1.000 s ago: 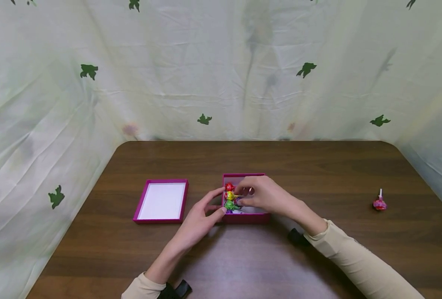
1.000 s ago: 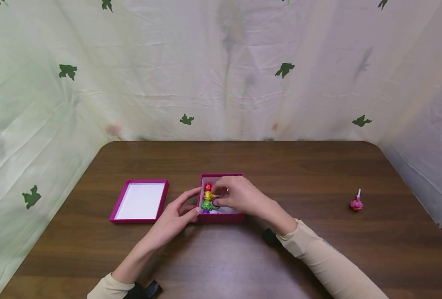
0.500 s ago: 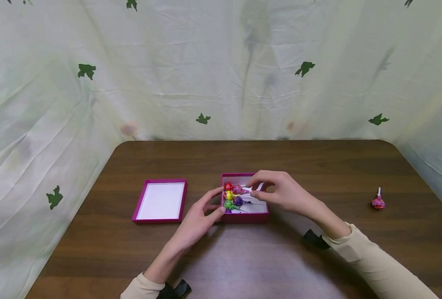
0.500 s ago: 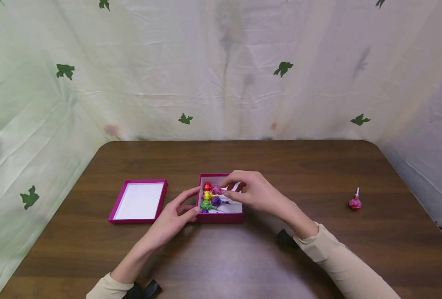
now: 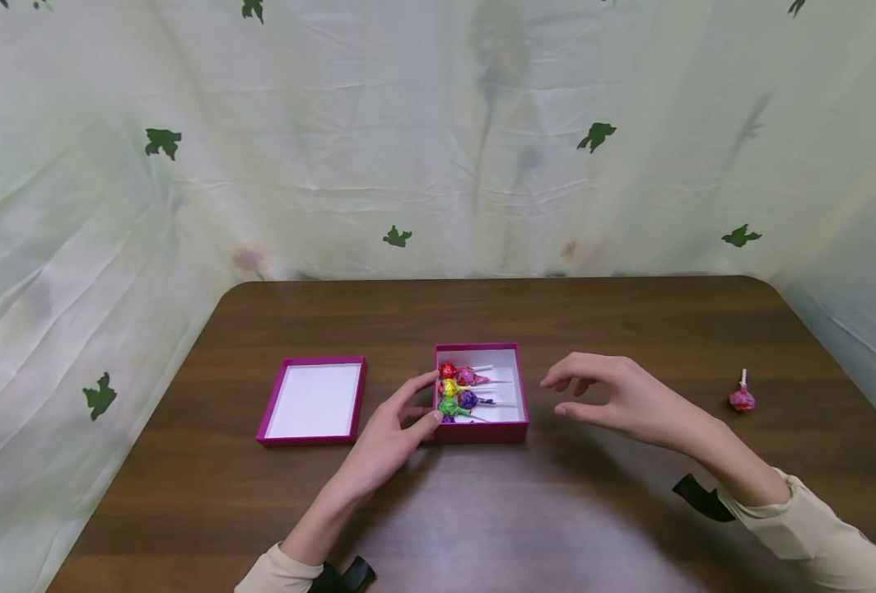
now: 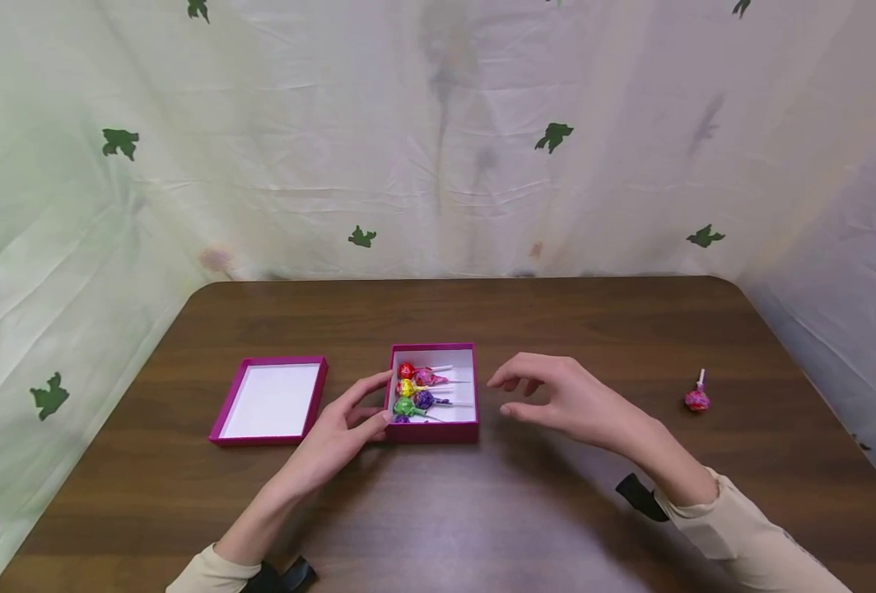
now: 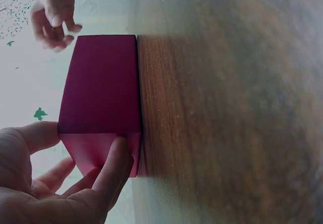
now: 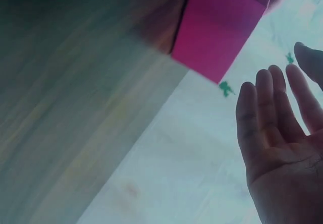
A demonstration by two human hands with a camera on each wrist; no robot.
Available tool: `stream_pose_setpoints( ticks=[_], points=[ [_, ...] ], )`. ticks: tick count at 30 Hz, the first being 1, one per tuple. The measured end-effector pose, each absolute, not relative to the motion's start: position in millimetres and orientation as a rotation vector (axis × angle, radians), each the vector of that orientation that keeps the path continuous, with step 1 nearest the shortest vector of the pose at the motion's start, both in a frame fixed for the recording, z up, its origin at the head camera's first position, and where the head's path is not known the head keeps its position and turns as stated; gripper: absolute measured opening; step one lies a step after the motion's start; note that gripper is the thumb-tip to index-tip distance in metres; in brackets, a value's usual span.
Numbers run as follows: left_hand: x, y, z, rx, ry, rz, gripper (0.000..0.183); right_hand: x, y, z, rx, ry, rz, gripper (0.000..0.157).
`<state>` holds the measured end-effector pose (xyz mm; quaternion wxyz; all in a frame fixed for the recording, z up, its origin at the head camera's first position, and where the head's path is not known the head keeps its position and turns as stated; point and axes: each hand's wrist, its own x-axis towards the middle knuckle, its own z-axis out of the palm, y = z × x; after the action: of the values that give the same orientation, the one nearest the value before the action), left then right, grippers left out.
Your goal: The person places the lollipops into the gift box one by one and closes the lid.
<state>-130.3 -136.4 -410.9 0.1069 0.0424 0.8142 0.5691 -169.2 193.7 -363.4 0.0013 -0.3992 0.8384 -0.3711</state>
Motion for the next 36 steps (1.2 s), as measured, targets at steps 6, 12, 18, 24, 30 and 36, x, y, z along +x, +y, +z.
stream_pose_setpoints(
  ticks=[6,12,18,24,30,36],
  points=[
    [-129.0,-136.5,-410.0,0.114,2.394,1.674,0.055,-161.8,225.6,-364.4,-1.267,2.666,-1.12,0.045],
    [-129.3,-136.3,-411.9,0.107,2.393,1.674,0.056,-157.6,257.0,-367.0,-1.33,2.678,-1.08,0.055],
    [-130.2,-135.6,-411.7,0.113,2.368,1.702,0.055,-147.8,288.7,-367.0,-1.215,2.81,-1.032,0.057],
    [-129.5,-135.5,-409.8,0.121,2.369,1.712,0.055,-142.8,323.6,-367.9,-1.058,2.898,-0.977,0.055],
    [-130.1,-135.2,-408.9,0.137,2.359,1.733,0.054,-144.3,354.6,-371.8,-0.947,2.963,-0.903,0.052],
    [-130.3,-134.1,-409.8,0.128,2.353,1.721,0.055,-150.2,381.5,-380.4,-0.879,3.007,-0.774,0.048]
  ],
)
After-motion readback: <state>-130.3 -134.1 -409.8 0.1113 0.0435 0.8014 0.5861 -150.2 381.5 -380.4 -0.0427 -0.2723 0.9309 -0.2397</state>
